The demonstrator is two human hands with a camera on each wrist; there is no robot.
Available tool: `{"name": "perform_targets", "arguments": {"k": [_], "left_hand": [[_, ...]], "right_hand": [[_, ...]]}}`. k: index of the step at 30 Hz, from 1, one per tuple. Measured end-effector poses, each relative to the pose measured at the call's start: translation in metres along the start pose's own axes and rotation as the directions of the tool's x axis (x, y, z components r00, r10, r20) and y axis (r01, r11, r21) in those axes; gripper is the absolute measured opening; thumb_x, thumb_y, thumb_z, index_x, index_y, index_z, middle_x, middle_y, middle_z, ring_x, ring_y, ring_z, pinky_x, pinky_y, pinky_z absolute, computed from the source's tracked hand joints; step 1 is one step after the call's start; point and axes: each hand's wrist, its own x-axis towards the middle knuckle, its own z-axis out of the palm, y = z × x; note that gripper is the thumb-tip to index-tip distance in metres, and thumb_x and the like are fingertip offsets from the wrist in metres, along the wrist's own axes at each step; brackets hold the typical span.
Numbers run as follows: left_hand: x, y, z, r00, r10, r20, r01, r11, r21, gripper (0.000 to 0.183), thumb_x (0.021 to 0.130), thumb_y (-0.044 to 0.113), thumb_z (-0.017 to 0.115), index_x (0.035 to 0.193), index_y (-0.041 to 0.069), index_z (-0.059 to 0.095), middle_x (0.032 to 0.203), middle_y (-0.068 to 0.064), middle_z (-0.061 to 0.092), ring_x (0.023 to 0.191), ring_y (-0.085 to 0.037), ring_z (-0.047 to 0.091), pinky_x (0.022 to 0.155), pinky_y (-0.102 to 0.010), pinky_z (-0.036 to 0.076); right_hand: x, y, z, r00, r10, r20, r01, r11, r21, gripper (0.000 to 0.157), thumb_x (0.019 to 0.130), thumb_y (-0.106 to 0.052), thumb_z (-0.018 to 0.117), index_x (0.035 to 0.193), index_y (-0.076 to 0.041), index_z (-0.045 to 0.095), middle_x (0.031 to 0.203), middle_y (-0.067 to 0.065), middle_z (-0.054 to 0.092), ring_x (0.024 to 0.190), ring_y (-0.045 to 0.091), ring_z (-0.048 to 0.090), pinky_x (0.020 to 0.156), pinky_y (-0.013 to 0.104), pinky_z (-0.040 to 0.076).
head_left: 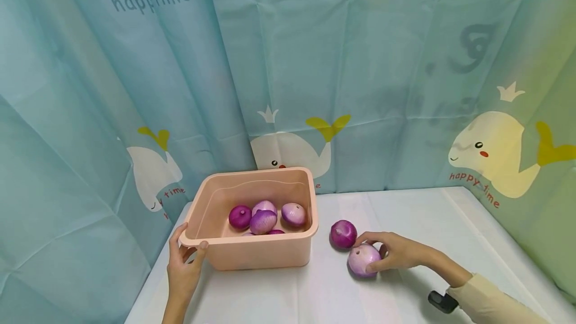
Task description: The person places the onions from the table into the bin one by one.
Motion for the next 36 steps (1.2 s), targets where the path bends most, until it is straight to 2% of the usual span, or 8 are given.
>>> {"name": "perform_targets", "arguments": {"k": [6, 13, 18, 23, 30, 36], "left_hand": [[-0.001, 0.000, 0.000, 1.000, -0.003, -0.002, 0.003, 1.000, -0.006, 0.067, 0.098, 0.011, 0.069, 0.157, 0.018, 0.036, 0.152, -0.007, 0.044, 0.102, 0.012, 0.054, 0.080, -0.008, 0.048], [-0.001, 0.001, -0.002, 1.000, -0.022, 0.005, 0.022, 1.000, 0.013, 0.068, 0.099, 0.014, 0.069, 0.158, 0.019, 0.035, 0.154, -0.009, 0.043, 0.100, 0.013, 0.053, 0.075, -0.008, 0.048], [-0.001, 0.001, -0.002, 1.000, -0.023, 0.003, 0.023, 1.000, 0.007, 0.068, 0.099, 0.013, 0.069, 0.158, 0.020, 0.035, 0.154, -0.009, 0.043, 0.100, 0.013, 0.054, 0.076, -0.007, 0.048], [-0.002, 0.002, -0.001, 1.000, -0.021, -0.001, 0.021, 1.000, 0.002, 0.068, 0.100, 0.013, 0.069, 0.158, 0.020, 0.035, 0.153, -0.009, 0.043, 0.099, 0.013, 0.054, 0.075, -0.006, 0.048], [-0.002, 0.002, -0.001, 1.000, -0.011, 0.006, 0.011, 1.000, 0.001, 0.068, 0.099, 0.012, 0.069, 0.158, 0.018, 0.034, 0.155, -0.014, 0.043, 0.098, 0.012, 0.054, 0.075, -0.007, 0.048], [-0.002, 0.001, -0.001, 1.000, -0.016, 0.006, 0.016, 1.000, -0.008, 0.068, 0.099, 0.012, 0.069, 0.158, 0.019, 0.035, 0.154, -0.011, 0.043, 0.099, 0.013, 0.054, 0.076, -0.007, 0.048]], "right_hand": [[0.004, -0.010, -0.017, 0.999, -0.046, -0.011, 0.045, 0.998, -0.042, 0.045, 0.089, -0.028, 0.082, 0.129, -0.018, 0.062, 0.124, 0.002, 0.066, 0.099, 0.013, 0.063, 0.075, 0.031, 0.056], [0.007, -0.025, -0.048, 0.997, -0.023, -0.071, 0.017, 0.996, -0.087, 0.047, 0.088, -0.026, 0.084, 0.128, -0.017, 0.062, 0.128, 0.007, 0.063, 0.086, 0.012, 0.068, 0.075, 0.033, 0.058], [0.013, -0.035, -0.068, 0.989, -0.002, -0.150, -0.013, 0.995, -0.099, 0.049, 0.087, -0.024, 0.085, 0.129, -0.016, 0.061, 0.130, 0.011, 0.060, 0.088, 0.016, 0.069, 0.076, 0.035, 0.060], [0.021, -0.042, -0.085, 0.968, 0.019, -0.249, -0.045, 0.994, -0.101, 0.052, 0.087, -0.024, 0.086, 0.132, -0.017, 0.060, 0.130, 0.010, 0.058, 0.092, 0.019, 0.068, 0.079, 0.034, 0.060], [0.033, -0.047, -0.101, 0.932, -0.036, -0.361, -0.014, 0.991, -0.137, 0.056, 0.084, -0.016, 0.087, 0.133, -0.014, 0.059, 0.127, 0.009, 0.060, 0.089, 0.019, 0.069, 0.078, 0.034, 0.060], [0.039, -0.051, -0.112, 0.903, -0.059, -0.426, -0.007, 0.989, -0.150, 0.058, 0.083, -0.014, 0.088, 0.133, -0.013, 0.058, 0.128, 0.009, 0.060, 0.092, 0.021, 0.070, 0.079, 0.033, 0.060]]}}
